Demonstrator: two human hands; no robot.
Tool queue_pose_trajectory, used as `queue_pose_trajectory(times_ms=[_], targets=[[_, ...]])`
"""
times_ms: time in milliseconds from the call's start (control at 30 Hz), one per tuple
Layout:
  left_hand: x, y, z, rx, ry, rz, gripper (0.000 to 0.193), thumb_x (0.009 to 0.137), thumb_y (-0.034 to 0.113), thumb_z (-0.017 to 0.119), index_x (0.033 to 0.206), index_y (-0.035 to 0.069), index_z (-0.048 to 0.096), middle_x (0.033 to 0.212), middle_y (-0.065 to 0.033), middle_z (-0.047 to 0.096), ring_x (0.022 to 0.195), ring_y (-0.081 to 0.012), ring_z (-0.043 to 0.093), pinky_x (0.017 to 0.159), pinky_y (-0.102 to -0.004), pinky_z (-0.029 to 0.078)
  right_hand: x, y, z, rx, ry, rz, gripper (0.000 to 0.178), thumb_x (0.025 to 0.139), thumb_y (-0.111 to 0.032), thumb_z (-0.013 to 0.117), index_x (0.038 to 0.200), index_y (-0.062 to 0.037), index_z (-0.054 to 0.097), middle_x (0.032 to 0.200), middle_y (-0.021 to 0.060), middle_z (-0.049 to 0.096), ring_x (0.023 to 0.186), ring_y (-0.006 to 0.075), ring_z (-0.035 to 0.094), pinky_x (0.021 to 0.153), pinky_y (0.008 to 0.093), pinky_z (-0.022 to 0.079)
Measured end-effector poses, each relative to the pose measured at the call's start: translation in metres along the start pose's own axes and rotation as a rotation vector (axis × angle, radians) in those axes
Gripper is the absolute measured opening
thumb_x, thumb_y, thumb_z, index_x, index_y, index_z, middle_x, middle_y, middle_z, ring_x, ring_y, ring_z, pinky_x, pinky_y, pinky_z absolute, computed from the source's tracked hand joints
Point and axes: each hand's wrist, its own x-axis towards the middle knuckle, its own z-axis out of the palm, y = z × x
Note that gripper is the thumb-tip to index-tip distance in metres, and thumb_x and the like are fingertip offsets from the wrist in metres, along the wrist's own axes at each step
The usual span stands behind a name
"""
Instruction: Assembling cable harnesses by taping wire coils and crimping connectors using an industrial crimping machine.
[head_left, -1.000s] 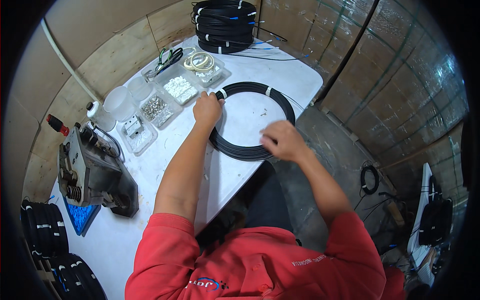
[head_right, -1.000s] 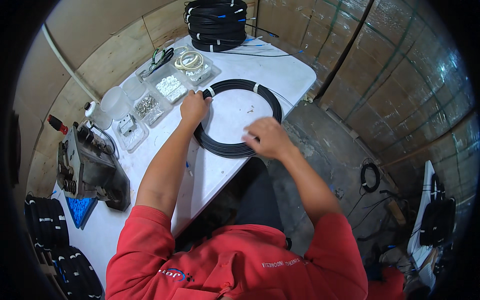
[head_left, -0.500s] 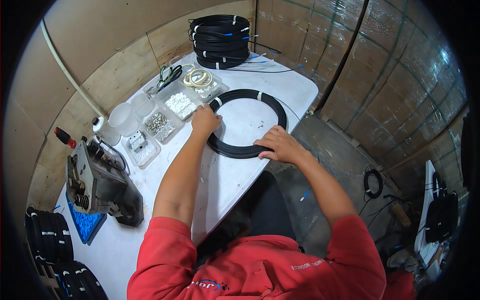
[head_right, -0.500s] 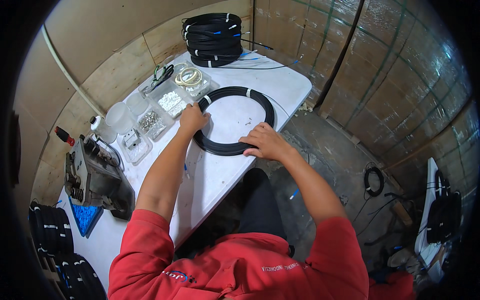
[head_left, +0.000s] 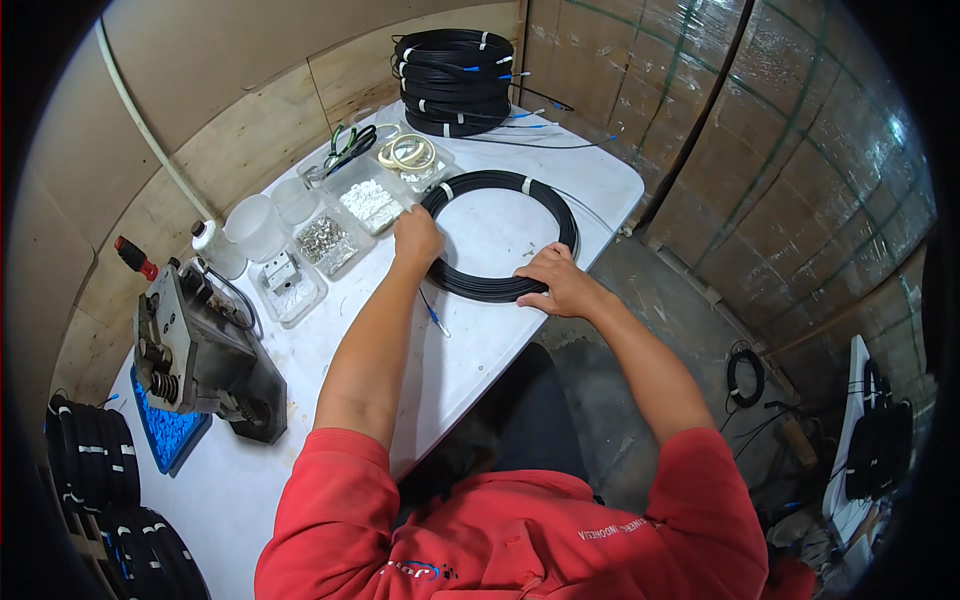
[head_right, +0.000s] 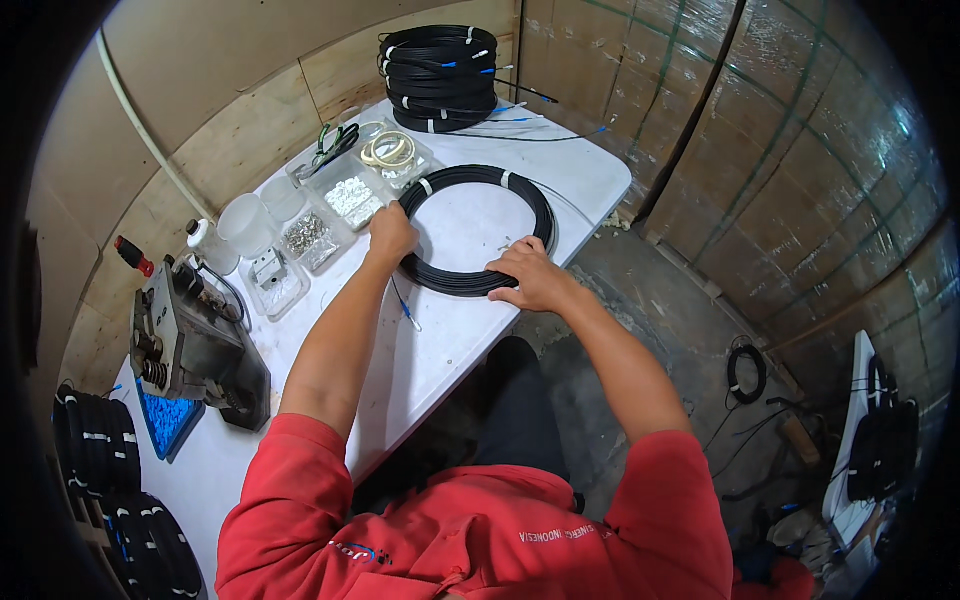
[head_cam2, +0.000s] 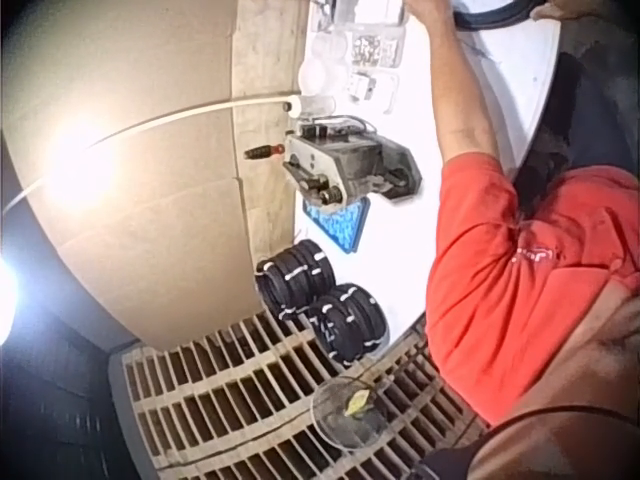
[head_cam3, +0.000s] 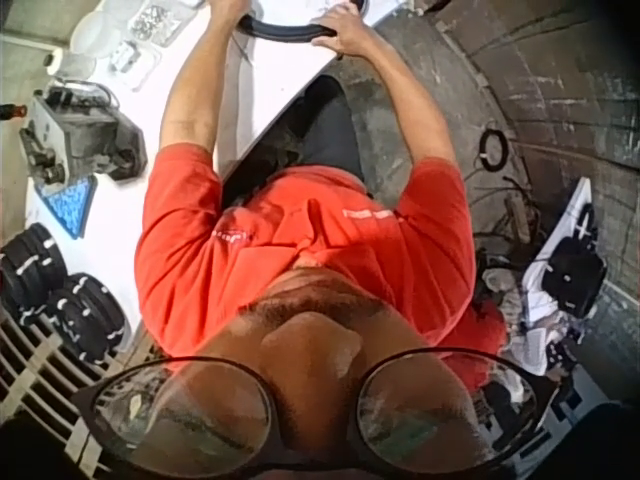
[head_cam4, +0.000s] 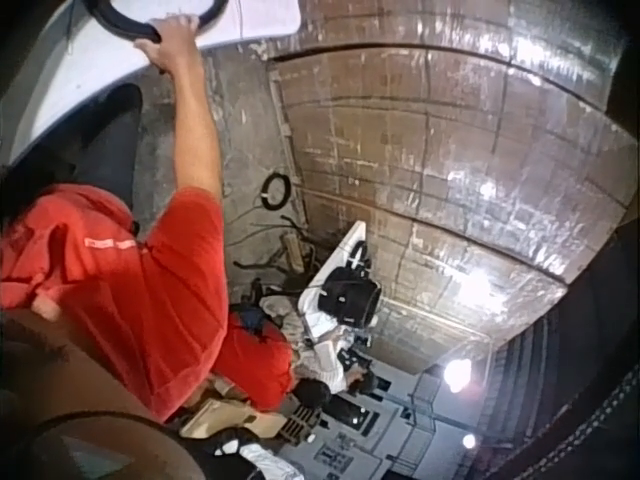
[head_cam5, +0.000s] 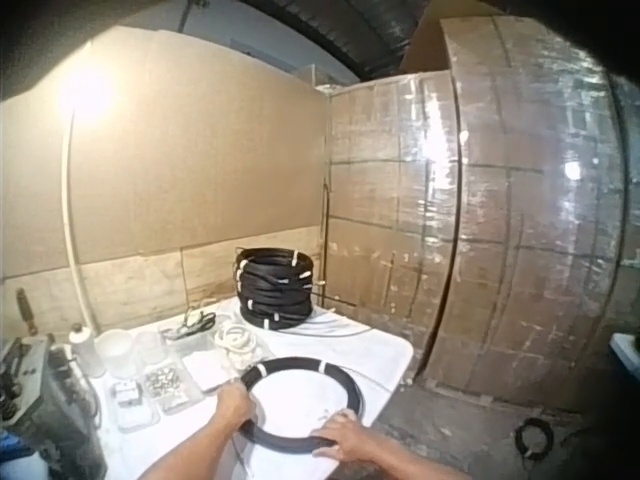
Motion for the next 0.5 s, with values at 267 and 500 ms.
queue_pose_trajectory(times_ms=[267, 500], targets=[[-0.012, 0.008, -0.010, 0.084, 0.011, 0.000, 0.039, 0.076, 0.009, 0.063, 0.109, -0.009, 0.062, 0.108, -0.0314, 0.062, 0.100, -0.0455, 0.064, 0.090, -0.0474, 0.052, 0.002, -0.015, -0.010, -0.011, -0.070, 0.097, 0.041, 0.083, -0.041, 0.075, 0.110, -0.0103, 0.070, 0.098, 0.0087, 0.067, 0.104, 0.0278, 0.056, 0.108, 0.0455, 0.030], [-0.015, 0.013, -0.015, 0.084, -0.021, -0.032, 0.038, 0.079, 0.010, 0.062, 0.112, -0.008, 0.062, 0.112, -0.0311, 0.058, 0.104, -0.0466, 0.061, 0.092, -0.0476, 0.051, -0.003, -0.013, -0.002, -0.053, 0.000, 0.049, 0.041, 0.084, -0.040, 0.073, 0.113, -0.0122, 0.068, 0.097, 0.0084, 0.065, 0.105, 0.0289, 0.055, 0.109, 0.0461, 0.028]])
